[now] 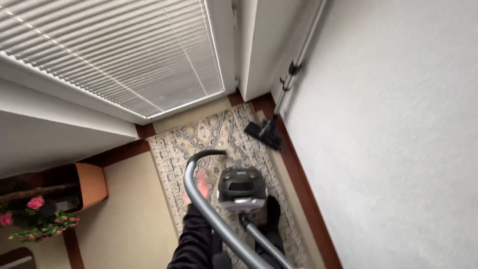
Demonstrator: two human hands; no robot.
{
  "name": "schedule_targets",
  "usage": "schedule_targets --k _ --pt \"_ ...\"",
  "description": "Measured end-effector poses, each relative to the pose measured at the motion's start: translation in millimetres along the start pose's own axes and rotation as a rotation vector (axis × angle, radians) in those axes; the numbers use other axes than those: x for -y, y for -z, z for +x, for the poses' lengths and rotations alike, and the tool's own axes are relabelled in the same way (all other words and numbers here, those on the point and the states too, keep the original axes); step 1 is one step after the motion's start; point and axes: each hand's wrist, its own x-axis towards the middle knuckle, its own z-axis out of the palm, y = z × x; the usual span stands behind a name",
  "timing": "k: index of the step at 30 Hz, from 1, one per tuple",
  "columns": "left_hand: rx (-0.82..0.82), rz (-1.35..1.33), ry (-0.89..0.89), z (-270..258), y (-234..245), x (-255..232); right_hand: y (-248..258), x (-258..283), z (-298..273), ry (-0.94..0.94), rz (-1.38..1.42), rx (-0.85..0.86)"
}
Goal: Vacuuming carpeted stairs, moving small rugs to clean underneath, and then winding the cord and storing the vacuum cleaner.
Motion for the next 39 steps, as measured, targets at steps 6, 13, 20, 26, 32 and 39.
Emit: schedule_targets --k 6,13,20,26,32,39 --pt "-0.243 0.157 -0.141 -58.0 -36.7 -22.2 135.9 131.2 125.4 -0.003 -0.065 0.356" --pt "-0.315 0.648 -0.591 -136.4 -76.0 58.7 305.1 288.8 480.4 0.328 -0.147 -0.691" --pt "-0.268 0.689 -0.443 -186.9 -82.8 117.7 307.6 450.4 603.2 0.39 -0.593 -1.251" --pt "-0.449 1.007 -0.576 -179.2 -75.4 173.9 246.5 442.9 554.3 0.415 -0.44 -1.186" --pt "-0.299 0.6 -0.448 -150.3 -16.7 194.3 172.0 364.5 397.5 0.563 -0.005 -0.419" --pt "-0.43 0.645 -0.412 -150.8 -8.5 185.9 118.6 378.1 304.0 0.92 -0.5 -0.094"
